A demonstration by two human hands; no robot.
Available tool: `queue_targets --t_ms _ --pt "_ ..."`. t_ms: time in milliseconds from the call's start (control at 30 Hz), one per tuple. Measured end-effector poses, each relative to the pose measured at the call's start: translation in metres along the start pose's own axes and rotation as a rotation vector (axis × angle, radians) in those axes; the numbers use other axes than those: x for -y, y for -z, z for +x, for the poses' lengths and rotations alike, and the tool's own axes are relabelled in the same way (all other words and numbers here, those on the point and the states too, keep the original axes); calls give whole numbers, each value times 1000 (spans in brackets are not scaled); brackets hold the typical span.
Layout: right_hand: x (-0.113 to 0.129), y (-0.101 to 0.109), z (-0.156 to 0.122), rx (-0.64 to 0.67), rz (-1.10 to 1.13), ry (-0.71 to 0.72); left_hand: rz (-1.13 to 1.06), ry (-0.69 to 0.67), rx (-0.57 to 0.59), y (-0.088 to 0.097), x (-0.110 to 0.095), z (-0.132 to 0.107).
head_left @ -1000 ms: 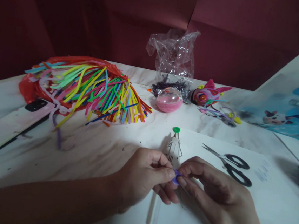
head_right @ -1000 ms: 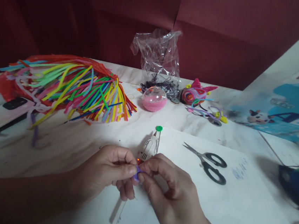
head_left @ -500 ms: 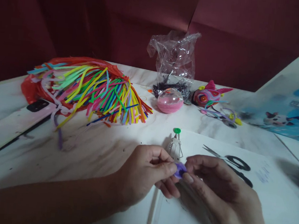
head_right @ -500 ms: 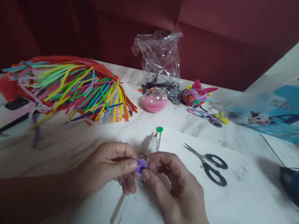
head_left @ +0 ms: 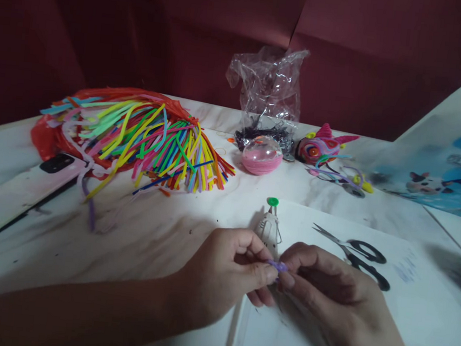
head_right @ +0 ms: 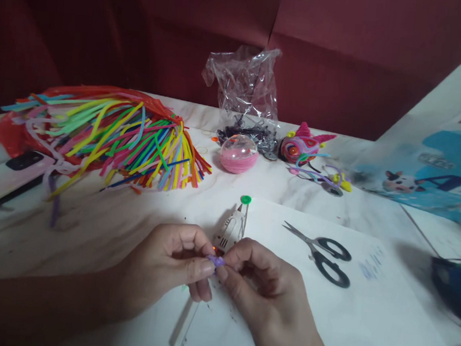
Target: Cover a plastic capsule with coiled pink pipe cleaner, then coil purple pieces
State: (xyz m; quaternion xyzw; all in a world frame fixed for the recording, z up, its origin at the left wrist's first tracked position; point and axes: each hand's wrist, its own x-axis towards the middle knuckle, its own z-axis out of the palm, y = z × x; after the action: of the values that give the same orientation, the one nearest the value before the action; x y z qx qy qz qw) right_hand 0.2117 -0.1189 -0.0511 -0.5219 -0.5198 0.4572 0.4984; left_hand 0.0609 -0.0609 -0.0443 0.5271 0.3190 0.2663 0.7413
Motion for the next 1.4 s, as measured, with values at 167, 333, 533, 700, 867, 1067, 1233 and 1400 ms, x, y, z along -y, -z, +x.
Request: queue_targets --t_ms 167,333,533,700,867,1067,1233,1400 --pt "-1 -3 1 -43 140 -55 3 13 -12 -2 -2 -2" --pt "0 -4 0 -88 203 -35 -8 37 -14 -2 -5 0" --pt "4 -2 2 -93 302 -131 -203 65 -52 -3 -7 1" --pt "6 -3 3 -97 373 -129 -274 110 -29 -3 -8 0" --pt "6 -5 2 34 363 -131 -203 126 48 -1 -1 2" --pt "2 -1 2 41 297 -164 -55 104 4 -1 -4 2" --pt "5 1 2 18 395 -91 -40 117 -24 -2 -7 2" --pt "2 4 4 123 516 -74 -151 160 -38 -4 -6 0"
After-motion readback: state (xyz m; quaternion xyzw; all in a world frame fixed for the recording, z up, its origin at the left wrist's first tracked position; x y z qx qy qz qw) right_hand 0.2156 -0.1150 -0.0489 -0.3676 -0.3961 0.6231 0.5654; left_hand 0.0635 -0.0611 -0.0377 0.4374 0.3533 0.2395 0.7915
